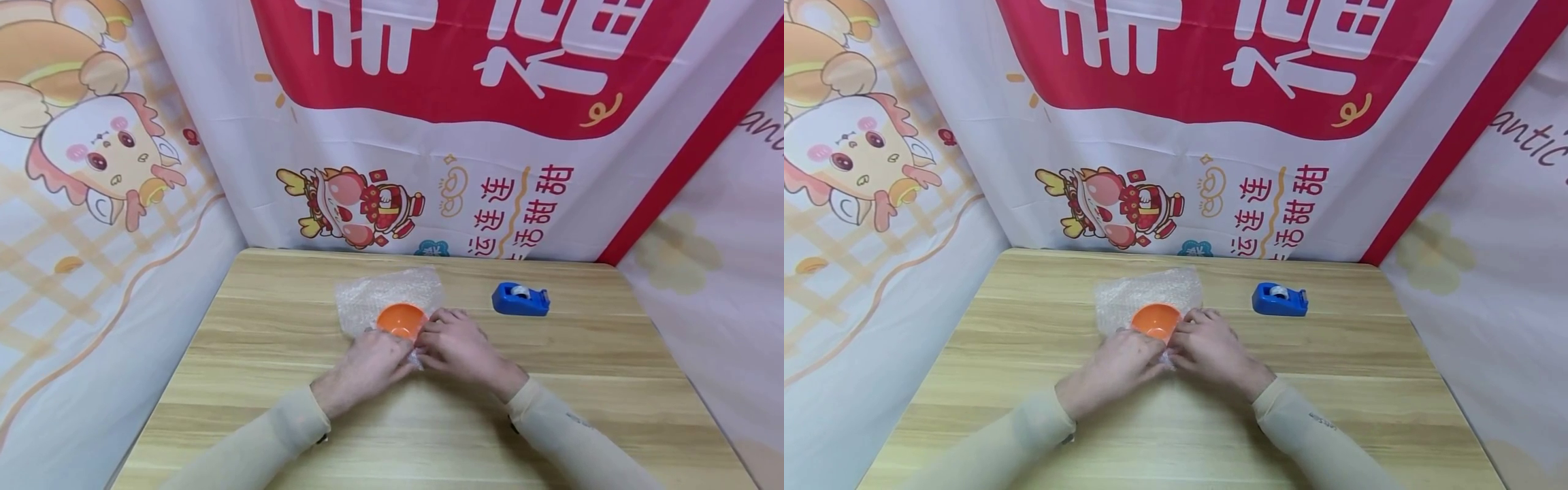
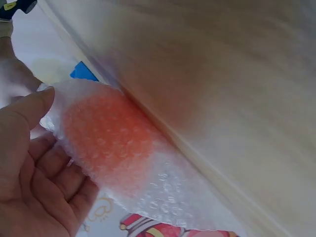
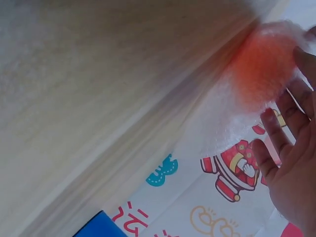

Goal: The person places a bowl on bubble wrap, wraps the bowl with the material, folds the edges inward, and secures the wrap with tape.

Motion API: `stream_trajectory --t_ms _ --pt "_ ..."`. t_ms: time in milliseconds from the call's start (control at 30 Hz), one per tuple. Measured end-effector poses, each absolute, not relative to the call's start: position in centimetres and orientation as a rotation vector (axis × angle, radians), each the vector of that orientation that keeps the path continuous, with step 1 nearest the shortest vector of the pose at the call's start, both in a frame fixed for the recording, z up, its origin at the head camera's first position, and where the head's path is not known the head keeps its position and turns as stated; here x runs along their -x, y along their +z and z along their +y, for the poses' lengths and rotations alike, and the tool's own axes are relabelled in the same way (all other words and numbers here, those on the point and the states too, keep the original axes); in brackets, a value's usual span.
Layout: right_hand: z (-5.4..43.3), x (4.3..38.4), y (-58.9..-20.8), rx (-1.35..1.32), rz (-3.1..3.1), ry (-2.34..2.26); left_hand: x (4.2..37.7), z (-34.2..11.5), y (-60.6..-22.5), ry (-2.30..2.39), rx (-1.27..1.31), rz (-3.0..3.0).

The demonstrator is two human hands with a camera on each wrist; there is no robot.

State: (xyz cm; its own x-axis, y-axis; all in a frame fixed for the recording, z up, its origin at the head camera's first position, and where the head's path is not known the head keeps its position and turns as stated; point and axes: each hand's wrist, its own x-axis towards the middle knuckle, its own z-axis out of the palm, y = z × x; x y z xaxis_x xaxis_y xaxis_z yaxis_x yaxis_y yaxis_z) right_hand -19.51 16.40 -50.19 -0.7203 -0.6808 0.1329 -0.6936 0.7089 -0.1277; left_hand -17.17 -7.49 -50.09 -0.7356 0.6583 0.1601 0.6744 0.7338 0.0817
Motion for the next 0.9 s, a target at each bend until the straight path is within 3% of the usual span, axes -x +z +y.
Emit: stream_trajectory --t_ms 433,900 --pt "18.4 20.8 -49.6 -1.309 -2.664 0.239 19.9 -10.8 -49.3 -0.320 1.425 -2.776" --pt "17.4 20.3 -50.4 -1.245 -2.706 0.246 19.1 -10.8 -49.1 -0.139 1.382 -2.781"
